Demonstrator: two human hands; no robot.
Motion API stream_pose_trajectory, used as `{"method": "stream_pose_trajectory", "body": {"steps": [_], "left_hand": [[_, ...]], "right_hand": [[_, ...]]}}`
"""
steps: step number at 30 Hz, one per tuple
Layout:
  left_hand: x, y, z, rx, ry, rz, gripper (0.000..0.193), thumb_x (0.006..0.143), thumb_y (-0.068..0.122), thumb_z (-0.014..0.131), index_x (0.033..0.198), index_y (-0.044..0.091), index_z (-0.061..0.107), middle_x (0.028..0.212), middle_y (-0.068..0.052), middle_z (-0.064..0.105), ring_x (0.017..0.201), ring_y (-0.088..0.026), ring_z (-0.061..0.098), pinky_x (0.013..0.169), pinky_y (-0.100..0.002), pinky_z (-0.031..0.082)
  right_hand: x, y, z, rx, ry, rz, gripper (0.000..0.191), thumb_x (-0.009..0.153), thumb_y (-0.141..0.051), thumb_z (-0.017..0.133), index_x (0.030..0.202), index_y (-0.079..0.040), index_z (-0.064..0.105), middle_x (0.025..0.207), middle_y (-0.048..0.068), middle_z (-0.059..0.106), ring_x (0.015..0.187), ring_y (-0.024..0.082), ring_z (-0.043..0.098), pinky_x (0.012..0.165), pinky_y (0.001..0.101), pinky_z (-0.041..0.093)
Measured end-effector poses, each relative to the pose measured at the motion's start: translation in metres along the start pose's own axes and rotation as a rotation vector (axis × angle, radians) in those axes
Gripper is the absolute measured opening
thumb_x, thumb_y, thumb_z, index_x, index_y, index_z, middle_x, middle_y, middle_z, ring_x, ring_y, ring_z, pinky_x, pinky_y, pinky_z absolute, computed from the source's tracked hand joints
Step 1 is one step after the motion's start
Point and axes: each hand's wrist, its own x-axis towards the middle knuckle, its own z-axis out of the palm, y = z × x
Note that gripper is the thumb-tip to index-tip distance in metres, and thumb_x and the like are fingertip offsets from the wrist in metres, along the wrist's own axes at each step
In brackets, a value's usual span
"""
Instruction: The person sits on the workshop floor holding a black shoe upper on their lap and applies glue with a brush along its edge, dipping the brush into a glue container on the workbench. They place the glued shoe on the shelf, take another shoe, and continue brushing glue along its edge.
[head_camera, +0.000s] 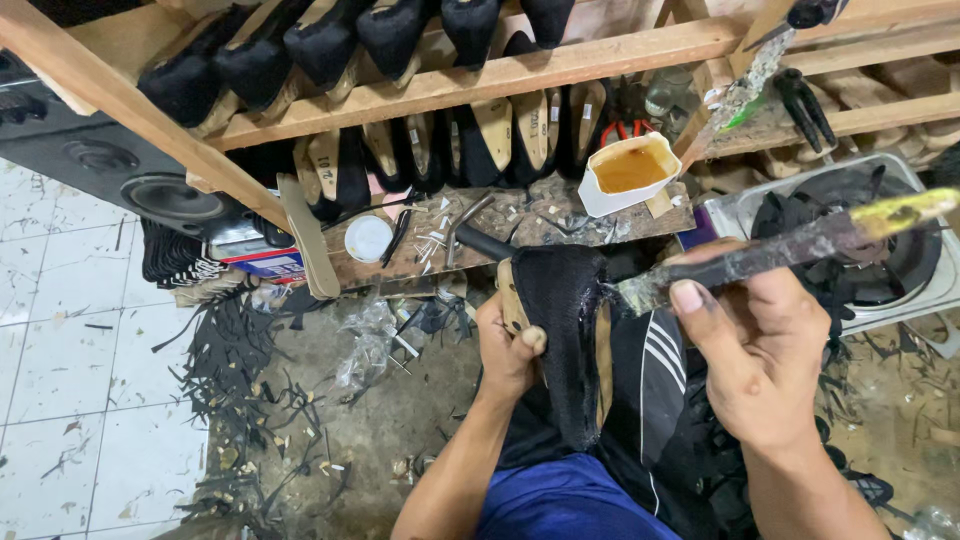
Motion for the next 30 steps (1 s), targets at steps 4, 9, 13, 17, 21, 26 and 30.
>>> {"method": "stream_pose_trajectory", "body": {"steps": [4,9,13,17,21,26,30], "left_hand": [[0.002,-0.006,-0.004,0.054,0.06,-0.008,0.066,0.08,0.046,0.089,0.115,-0.004,0.062,0.082,0.005,0.059,0.062,-0.003,0.051,0.054,-0.019,0.042],[0.002,-0.004,-0.005,0.036,0.038,0.022,0.067,0.08,0.047,0.088,0.117,-0.003,0.063,0.084,0.005,0.06,0.062,-0.002,0.049,0.055,-0.019,0.039],[0.001,-0.002,-0.006,0.041,0.061,-0.006,0.062,0.079,0.044,0.089,0.112,-0.001,0.061,0.078,0.005,0.057,0.059,-0.004,0.05,0.052,-0.021,0.041],[0.0,-0.003,-0.008,0.03,0.061,-0.005,0.06,0.08,0.042,0.09,0.11,-0.001,0.061,0.078,0.004,0.057,0.06,-0.005,0.05,0.054,-0.021,0.041],[0.001,-0.005,-0.009,0.042,0.062,0.008,0.059,0.08,0.042,0.088,0.11,-0.001,0.062,0.077,0.005,0.056,0.06,-0.005,0.051,0.054,-0.02,0.041],[-0.001,-0.009,-0.012,0.032,0.071,-0.003,0.059,0.08,0.039,0.089,0.112,-0.002,0.062,0.078,0.005,0.057,0.06,-0.004,0.05,0.053,-0.02,0.04],[0.0,-0.011,-0.013,-0.023,0.036,-0.008,0.062,0.08,0.04,0.09,0.115,-0.003,0.062,0.08,0.004,0.059,0.062,-0.005,0.051,0.056,-0.021,0.041]], "right_hand": [[0.0,-0.007,0.0,-0.147,-0.046,-0.157,0.019,0.094,-0.001,0.068,0.112,0.003,0.067,0.104,0.007,0.068,0.064,0.005,0.044,0.057,0.0183,0.032],[0.001,-0.012,0.007,-0.123,-0.115,-0.354,0.017,0.093,0.0,0.067,0.109,0.002,0.063,0.109,0.012,0.066,0.101,0.021,0.063,0.09,0.031,0.05],[0.002,-0.013,0.007,-0.317,-0.18,-0.526,0.02,0.09,0.0,0.07,0.108,0.001,0.062,0.107,0.014,0.068,0.102,0.028,0.064,0.1,0.0415,0.049],[0.004,-0.014,0.004,-0.326,-0.208,-0.566,0.021,0.086,-0.001,0.072,0.106,0.0,0.064,0.1,0.012,0.069,0.092,0.026,0.066,0.101,0.0464,0.047],[0.004,-0.019,0.003,-0.376,-0.251,-0.606,0.023,0.082,0.001,0.07,0.104,-0.002,0.064,0.1,0.012,0.069,0.092,0.027,0.067,0.102,0.0472,0.044],[0.004,-0.026,0.004,-0.411,-0.228,-0.614,0.026,0.082,0.002,0.07,0.107,-0.002,0.064,0.105,0.011,0.068,0.092,0.025,0.065,0.103,0.0454,0.042],[0.007,-0.022,0.001,-0.414,-0.248,-0.647,0.028,0.08,0.004,0.067,0.107,-0.002,0.063,0.105,0.011,0.067,0.095,0.026,0.065,0.103,0.0469,0.041]]}}
